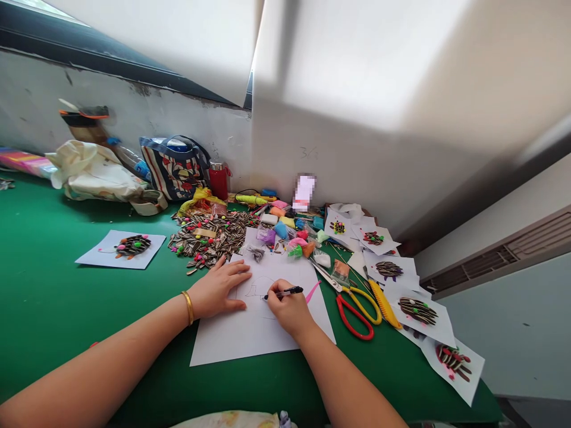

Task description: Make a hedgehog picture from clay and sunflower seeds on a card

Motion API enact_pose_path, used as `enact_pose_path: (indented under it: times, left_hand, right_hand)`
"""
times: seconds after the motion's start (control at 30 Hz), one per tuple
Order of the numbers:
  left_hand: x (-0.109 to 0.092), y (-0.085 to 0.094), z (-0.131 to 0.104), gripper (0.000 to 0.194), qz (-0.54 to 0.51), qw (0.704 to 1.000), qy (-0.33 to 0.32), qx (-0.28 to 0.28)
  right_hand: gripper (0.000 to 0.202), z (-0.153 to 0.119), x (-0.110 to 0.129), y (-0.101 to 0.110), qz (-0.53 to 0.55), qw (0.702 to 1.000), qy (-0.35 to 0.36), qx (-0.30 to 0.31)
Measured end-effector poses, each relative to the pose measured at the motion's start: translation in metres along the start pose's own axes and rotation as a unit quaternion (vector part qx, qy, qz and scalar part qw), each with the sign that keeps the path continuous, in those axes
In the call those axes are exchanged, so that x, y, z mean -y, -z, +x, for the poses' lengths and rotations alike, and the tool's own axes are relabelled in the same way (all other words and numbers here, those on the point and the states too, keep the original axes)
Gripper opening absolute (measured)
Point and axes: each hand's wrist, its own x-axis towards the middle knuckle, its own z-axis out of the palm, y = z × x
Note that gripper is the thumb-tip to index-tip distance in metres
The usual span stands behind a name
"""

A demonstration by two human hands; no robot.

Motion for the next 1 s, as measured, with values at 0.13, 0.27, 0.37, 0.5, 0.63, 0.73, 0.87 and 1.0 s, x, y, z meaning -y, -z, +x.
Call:
enact_pose_path:
  times: [0.13,0.27,0.37,0.5,0.63,0.73,0.87,1.0]
  left_hand:
    - [-0.0004,0.0004,0.0002,0.072,0.003,1.000,0.001,-0.001]
    - [-0.0010,0.0010,0.0003,0.072,0.006,1.000,0.000,0.001]
    - [-0.0008,0.0009,0.0003,0.072,0.005,1.000,0.000,0.003]
    - [-0.0003,0.0005,0.0005,0.072,0.005,1.000,0.000,0.003]
    - [-0.0004,0.0004,0.0005,0.072,0.005,1.000,0.000,0.002]
    - [-0.0005,0.0004,0.0001,0.073,0.005,1.000,0.000,0.003]
    - [-0.0005,0.0006,0.0000,0.072,0.004,1.000,0.002,0.003]
    - [-0.0007,0.0012,0.0003,0.072,0.003,1.000,0.002,0.006]
  right_hand:
    - [0.012,-0.0004,-0.0008,-0.0004,0.001,1.000,-0.004,0.003]
    - [0.011,-0.0002,-0.0019,-0.0006,-0.003,1.000,0.002,-0.001]
    - [0.011,0.0007,-0.0013,0.0005,-0.006,1.000,-0.001,-0.004]
    - [0.011,0.0012,0.0014,0.0023,0.002,1.000,-0.005,-0.005]
    - [0.012,0.0010,0.0024,0.0026,0.004,1.000,-0.005,-0.004]
    - [0.012,0.0010,0.0017,0.0023,-0.001,1.000,-0.001,-0.009]
    - [0.012,0.0009,0.0015,0.0021,0.000,1.000,0.003,-0.009]
    - [0.012,0.0008,0.0018,0.0016,0.005,1.000,0.001,-0.005]
